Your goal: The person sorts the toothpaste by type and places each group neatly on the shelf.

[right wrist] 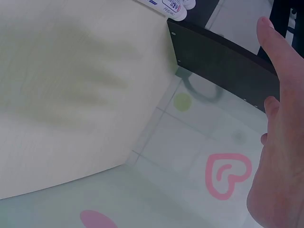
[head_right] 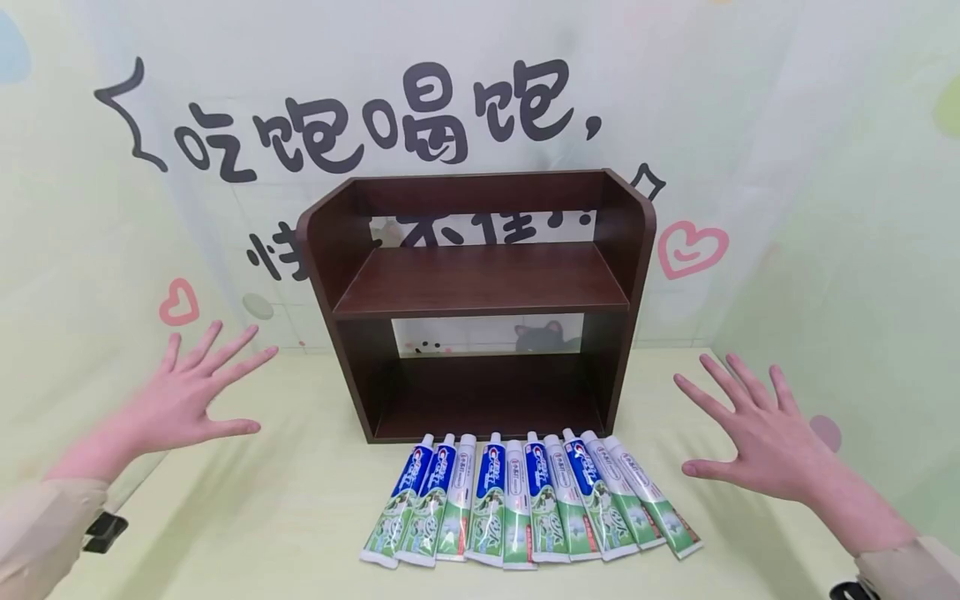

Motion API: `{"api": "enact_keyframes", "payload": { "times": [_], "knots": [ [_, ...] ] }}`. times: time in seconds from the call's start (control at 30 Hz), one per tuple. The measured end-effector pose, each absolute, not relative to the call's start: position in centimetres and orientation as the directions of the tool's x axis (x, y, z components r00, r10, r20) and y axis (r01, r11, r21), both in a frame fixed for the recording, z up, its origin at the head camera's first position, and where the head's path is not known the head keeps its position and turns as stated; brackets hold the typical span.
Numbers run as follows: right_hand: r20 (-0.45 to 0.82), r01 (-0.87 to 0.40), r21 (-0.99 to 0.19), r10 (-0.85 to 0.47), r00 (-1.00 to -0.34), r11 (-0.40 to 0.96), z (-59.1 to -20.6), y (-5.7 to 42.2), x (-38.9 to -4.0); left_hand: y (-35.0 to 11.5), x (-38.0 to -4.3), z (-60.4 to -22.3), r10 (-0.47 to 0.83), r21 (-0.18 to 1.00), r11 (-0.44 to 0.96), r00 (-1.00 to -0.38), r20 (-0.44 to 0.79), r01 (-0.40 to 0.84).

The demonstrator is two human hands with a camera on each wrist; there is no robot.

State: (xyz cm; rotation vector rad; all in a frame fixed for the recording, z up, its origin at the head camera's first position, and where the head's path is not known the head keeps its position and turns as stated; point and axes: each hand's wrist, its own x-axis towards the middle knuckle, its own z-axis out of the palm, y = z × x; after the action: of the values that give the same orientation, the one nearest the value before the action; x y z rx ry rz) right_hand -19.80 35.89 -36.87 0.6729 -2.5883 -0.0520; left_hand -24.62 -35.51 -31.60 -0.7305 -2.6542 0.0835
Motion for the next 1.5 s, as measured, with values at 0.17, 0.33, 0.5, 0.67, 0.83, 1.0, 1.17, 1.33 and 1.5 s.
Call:
{"api": "enact_keyframes", "payload": {
  "times": [0.17,0.33,0.5,0.67,0.83,1.0,1.17,1.33,1.5],
  "knots": [
    [0.421,-0.458,0.16,-0.48,-0.769,0.874,-37.0,35.8,-19.8,-35.7,-24.7,-30.6,0.51,-0.161,0.858,-0.776,0.37,0.487],
    [0.426,-0.464,0.159,-0.485,-0.764,0.871,-37.0,35.8,-19.7,-35.9,-24.9,-29.4,0.518,-0.172,0.852,-0.753,0.406,0.494],
    [0.431,-0.461,0.148,-0.477,-0.766,0.875,-37.0,35.7,-19.8,-36.0,-25.0,-28.1,0.519,-0.178,0.851,-0.74,0.428,0.494],
    [0.432,-0.468,0.149,-0.483,-0.762,0.871,-37.1,35.8,-19.7,-35.9,-25.2,-26.8,0.511,-0.178,0.856,-0.746,0.427,0.485],
    [0.443,-0.481,0.126,-0.483,-0.756,0.868,-37.2,35.6,-19.7,-35.3,-25.5,-25.3,0.52,-0.154,0.848,-0.735,0.435,0.508],
    [0.458,-0.495,0.113,-0.487,-0.744,0.862,-37.3,35.3,-19.5,-34.6,-25.9,-23.8,0.532,-0.131,0.832,-0.707,0.466,0.539],
    [0.47,-0.51,0.105,-0.495,-0.731,0.854,-37.6,35.2,-19.4,-33.8,-26.3,-22.5,0.542,-0.128,0.817,-0.67,0.507,0.563],
    [0.488,-0.516,0.086,-0.488,-0.724,0.852,-38.0,35.2,-19.3,-32.5,-26.8,-21.3,0.508,-0.097,0.833,-0.685,0.523,0.544],
    [0.503,-0.521,0.063,-0.478,-0.72,0.851,-38.6,35.0,-19.3,-31.1,-27.3,-20.2,0.47,-0.064,0.853,-0.709,0.526,0.517]
  ]
}}
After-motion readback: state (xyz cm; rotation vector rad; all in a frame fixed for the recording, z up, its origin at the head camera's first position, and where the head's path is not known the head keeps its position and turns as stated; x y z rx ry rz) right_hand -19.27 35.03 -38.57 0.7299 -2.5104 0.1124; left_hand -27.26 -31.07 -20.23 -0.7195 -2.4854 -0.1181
